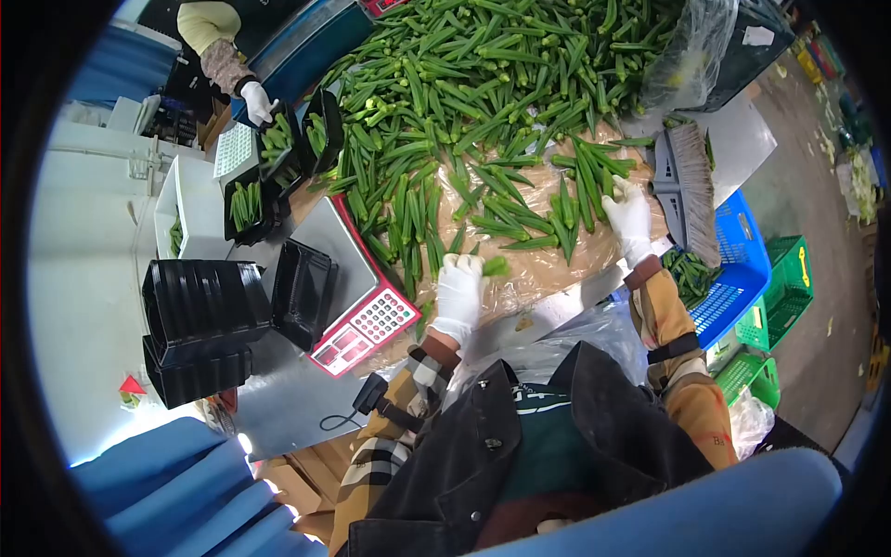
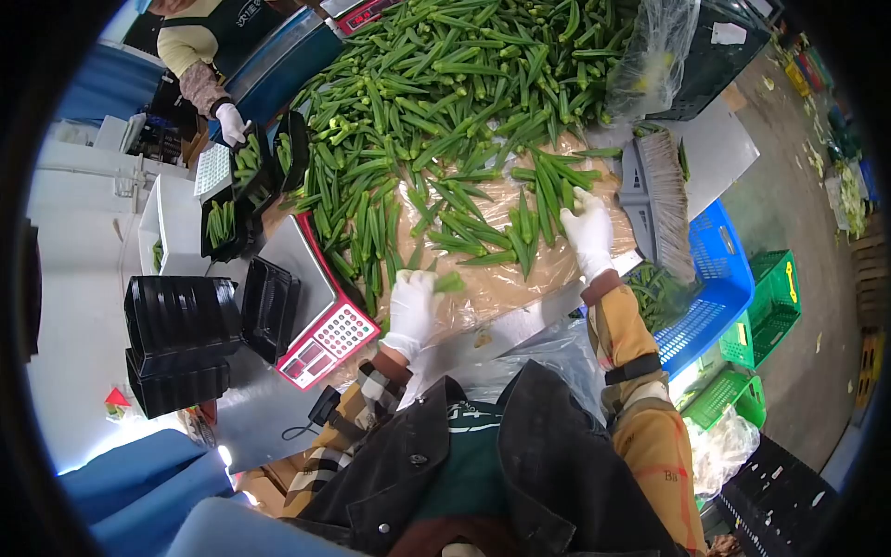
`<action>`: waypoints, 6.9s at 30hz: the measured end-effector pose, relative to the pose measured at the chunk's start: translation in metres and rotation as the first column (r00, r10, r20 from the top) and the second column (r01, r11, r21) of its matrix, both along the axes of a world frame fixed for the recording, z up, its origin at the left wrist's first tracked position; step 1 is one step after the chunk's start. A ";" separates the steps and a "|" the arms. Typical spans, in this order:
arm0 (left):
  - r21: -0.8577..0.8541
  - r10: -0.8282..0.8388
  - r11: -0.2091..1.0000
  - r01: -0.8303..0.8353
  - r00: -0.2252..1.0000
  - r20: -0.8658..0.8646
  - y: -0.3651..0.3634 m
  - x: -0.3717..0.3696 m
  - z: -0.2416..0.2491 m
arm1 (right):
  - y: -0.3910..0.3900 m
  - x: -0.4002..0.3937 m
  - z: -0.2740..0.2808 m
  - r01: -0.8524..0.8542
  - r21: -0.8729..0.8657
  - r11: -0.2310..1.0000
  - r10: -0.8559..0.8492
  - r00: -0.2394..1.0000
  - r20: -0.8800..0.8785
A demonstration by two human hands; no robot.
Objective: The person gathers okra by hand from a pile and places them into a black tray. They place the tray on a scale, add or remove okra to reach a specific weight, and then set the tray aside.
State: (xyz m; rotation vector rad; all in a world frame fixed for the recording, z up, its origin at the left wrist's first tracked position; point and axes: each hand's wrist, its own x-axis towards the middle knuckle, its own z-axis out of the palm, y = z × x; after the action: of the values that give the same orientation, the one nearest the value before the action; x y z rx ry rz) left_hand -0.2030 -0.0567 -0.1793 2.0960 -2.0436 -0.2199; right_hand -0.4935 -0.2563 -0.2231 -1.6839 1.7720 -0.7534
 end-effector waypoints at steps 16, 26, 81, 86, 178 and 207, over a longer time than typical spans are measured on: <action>0.102 0.525 0.846 -0.523 0.786 -0.327 -0.008 0.051 -0.004 | 0.009 -0.035 -0.023 -0.058 0.102 0.993 0.033 0.970 0.239; 0.232 0.461 0.864 -0.448 0.888 -0.003 -0.036 0.047 -0.016 | 0.017 -0.006 0.030 -0.128 0.252 0.959 0.146 0.988 -0.053; -0.038 0.081 0.995 -0.089 0.979 -0.190 -0.059 0.012 0.030 | 0.026 0.059 0.045 -0.223 0.164 0.961 0.233 0.971 -0.046; -0.095 -0.146 0.983 0.155 0.985 0.092 -0.088 -0.005 -0.011 | 0.007 0.077 0.038 -0.218 0.244 0.945 0.277 0.931 -0.239; 0.123 -0.131 0.804 -0.582 -0.375 -0.918 0.121 0.167 0.120 | 0.230 0.340 0.161 -0.798 0.023 0.602 0.170 0.157 0.973; 0.107 -0.178 0.914 -0.391 -0.625 -0.760 0.123 0.190 0.102 | 0.239 0.339 0.190 -0.669 0.164 0.725 0.241 0.469 0.850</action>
State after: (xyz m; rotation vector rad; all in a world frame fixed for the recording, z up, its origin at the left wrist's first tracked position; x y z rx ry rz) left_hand -0.0130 0.0667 -0.0770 0.6361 -0.2279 -1.1645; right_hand -0.1542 -0.0177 -0.0335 -1.1064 0.6852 -0.5708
